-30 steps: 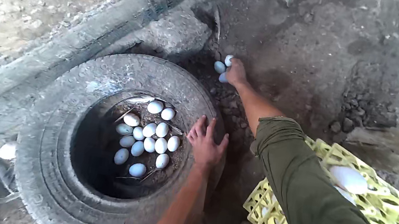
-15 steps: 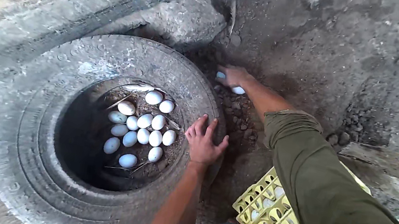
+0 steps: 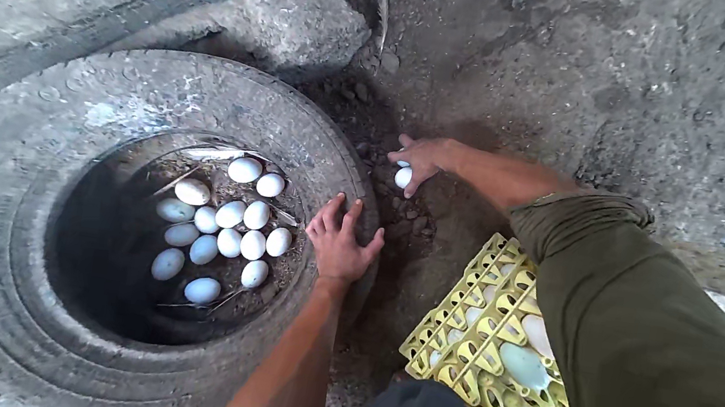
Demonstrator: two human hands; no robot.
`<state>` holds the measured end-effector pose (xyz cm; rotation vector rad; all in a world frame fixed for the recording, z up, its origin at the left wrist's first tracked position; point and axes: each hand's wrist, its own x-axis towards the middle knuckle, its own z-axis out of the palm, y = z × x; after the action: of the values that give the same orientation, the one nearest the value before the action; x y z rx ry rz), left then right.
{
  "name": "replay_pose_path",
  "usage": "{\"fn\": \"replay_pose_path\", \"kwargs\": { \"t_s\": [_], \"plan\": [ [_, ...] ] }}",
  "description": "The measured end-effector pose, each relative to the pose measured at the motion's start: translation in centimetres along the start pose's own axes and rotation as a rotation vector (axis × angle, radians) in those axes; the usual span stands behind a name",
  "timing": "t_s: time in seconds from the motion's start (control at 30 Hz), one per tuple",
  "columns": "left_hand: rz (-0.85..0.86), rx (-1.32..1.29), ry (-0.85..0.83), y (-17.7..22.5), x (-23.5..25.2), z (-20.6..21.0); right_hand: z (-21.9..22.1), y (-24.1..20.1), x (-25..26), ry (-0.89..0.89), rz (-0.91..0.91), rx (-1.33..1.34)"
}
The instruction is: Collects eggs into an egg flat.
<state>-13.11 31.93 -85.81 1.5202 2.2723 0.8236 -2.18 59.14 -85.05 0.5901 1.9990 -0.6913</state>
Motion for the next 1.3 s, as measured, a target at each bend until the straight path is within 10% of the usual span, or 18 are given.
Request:
{"fn": "replay_pose_path", "kwargs": {
  "t_s": [0.27, 0.53, 0.8, 1.07, 1.3],
  "plan": [
    [-0.034, -0.01, -0.102, 0.2, 0.2, -0.6, -1.6, -0.8, -3.7, 0.191, -0.008, -0.006],
    [-0.044, 0.015, -0.122, 0.9, 0.5, -1.1, -0.5, -0.9, -3.3, 0.29, 0.412, 0.173],
    [-0.015, -0.001, -0.084, 0.5, 0.6, -0.6, 1.0, -2.1, -2.7, 0.087, 0.33, -0.126],
    [-0.037, 0.018, -0.184, 0.7, 0.9, -1.5, -1.4, -3.0, -28.9, 0.628, 0.116, 0.187],
    [-0.053, 0.048, -0.188, 1.7, 0.9, -2.4, 17.1, -5.5, -40.6, 0.838, 0.359, 0.51]
  ]
}}
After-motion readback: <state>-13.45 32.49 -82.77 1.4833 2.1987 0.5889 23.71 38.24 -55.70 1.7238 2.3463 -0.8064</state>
